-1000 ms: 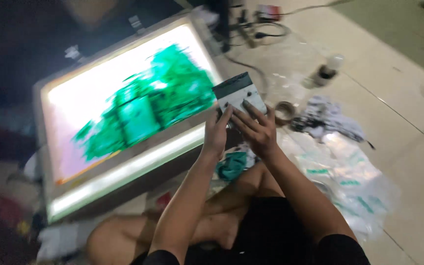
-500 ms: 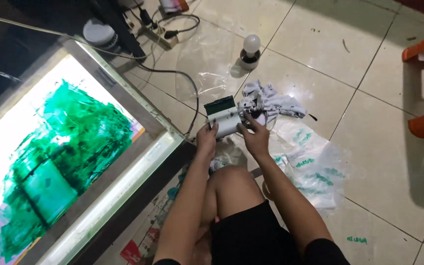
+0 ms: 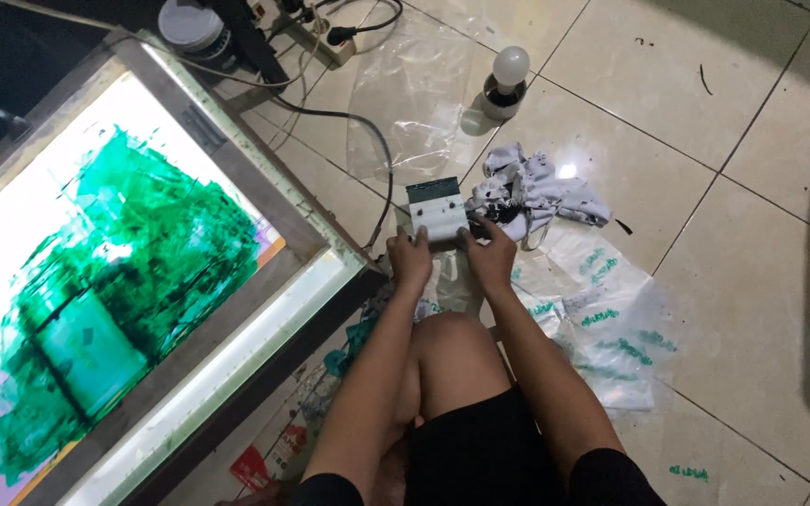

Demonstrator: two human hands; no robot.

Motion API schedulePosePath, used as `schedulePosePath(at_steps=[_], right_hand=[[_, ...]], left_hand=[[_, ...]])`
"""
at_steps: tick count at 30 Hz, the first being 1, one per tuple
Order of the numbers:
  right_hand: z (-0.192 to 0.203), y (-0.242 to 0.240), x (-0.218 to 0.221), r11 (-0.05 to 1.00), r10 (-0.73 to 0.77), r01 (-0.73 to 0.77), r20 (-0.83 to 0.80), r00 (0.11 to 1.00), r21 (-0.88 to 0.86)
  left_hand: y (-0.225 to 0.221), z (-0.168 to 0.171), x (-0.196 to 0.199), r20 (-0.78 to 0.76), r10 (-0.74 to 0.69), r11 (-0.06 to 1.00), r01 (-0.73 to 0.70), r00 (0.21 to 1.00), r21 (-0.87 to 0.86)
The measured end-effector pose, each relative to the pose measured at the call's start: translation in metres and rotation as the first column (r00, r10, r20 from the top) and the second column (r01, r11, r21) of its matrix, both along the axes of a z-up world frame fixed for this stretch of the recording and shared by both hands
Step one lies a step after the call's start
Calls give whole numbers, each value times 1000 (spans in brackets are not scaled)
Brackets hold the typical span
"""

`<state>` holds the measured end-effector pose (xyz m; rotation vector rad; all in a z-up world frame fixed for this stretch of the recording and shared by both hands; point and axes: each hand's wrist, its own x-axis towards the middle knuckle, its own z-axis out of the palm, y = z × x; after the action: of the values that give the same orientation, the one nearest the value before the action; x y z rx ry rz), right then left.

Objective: Manually screen printing a green design onto plastic bags using a squeegee and a light box for curing or inspection.

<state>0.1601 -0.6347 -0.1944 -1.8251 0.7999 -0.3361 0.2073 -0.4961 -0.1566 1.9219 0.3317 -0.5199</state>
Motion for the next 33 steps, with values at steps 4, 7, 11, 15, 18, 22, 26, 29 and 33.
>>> schedulePosePath(at_steps=[4,7,11,15,18,22,26,29,33], right_hand=[[53,17,-12,976,77,-50,122,990,-212],[105,52,-21,946,161,-81,239,958,-313],[179,130,-37,843,391,-87,492,778,-531],[208,232,-50,740,631,-188,571,525,-646],[222,321,-64,655,742,-258,539,398,-711],[215,415,-76,467,853,-298,336,399,-833],[186,454,-71,395,869,-248,272,414,-884],[182,451,-63,370,875,-231,254,412,-900],[180,442,-57,263,937,-167,210,279,-950]], left_hand=[[19,65,-46,261,-297,952,264,919,154],[39,100,-76,345,-353,935,320,870,151],[113,131,-110,730,-275,961,207,625,185],[232,164,-129,894,-360,915,-85,268,394],[326,187,-150,869,-458,793,-354,190,496],[434,192,-176,809,-474,550,-600,349,581],[489,156,-190,777,-374,477,-614,506,629],[497,152,-191,775,-342,564,-543,532,622],[500,144,-191,786,-447,493,-616,427,614]])
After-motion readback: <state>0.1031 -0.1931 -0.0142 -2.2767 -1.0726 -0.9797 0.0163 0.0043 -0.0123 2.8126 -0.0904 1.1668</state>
